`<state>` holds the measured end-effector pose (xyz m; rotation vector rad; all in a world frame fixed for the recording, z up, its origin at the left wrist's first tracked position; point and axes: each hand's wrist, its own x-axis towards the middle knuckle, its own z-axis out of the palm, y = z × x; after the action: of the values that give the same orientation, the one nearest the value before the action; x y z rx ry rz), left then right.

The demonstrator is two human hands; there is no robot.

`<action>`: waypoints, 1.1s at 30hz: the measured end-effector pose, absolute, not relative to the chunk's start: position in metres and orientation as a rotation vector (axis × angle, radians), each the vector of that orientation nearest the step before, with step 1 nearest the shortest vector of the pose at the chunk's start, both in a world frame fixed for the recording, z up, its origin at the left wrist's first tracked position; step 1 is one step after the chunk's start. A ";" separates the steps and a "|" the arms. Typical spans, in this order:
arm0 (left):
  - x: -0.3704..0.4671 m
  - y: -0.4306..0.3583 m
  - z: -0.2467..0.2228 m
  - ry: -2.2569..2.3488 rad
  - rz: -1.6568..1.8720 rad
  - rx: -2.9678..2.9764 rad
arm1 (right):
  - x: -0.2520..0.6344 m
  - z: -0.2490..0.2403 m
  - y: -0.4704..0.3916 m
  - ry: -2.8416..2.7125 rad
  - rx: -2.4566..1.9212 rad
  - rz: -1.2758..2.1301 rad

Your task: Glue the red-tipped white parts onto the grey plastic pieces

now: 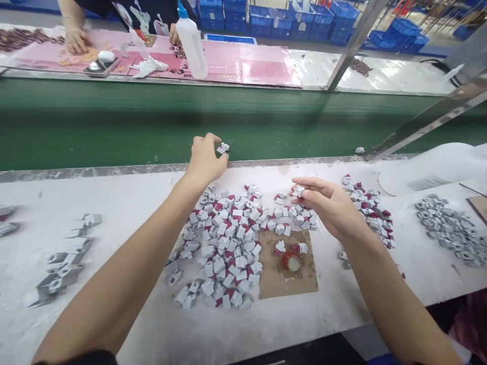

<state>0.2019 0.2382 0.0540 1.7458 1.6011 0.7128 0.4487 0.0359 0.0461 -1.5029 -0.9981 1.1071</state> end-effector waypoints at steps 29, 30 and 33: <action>0.153 -0.108 0.034 0.882 0.957 1.762 | 0.383 0.031 -0.170 -1.333 -1.364 0.885; 0.142 -0.107 0.033 0.973 0.975 1.814 | 0.386 0.029 -0.172 -1.338 -1.394 0.848; 0.101 -0.098 0.027 1.457 1.070 1.904 | 0.397 0.022 -0.179 -1.277 -1.504 0.738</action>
<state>0.1008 -0.0984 0.0273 1.9040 1.4568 1.0696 0.3974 -0.1789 0.0223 -1.5036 -1.2774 0.7377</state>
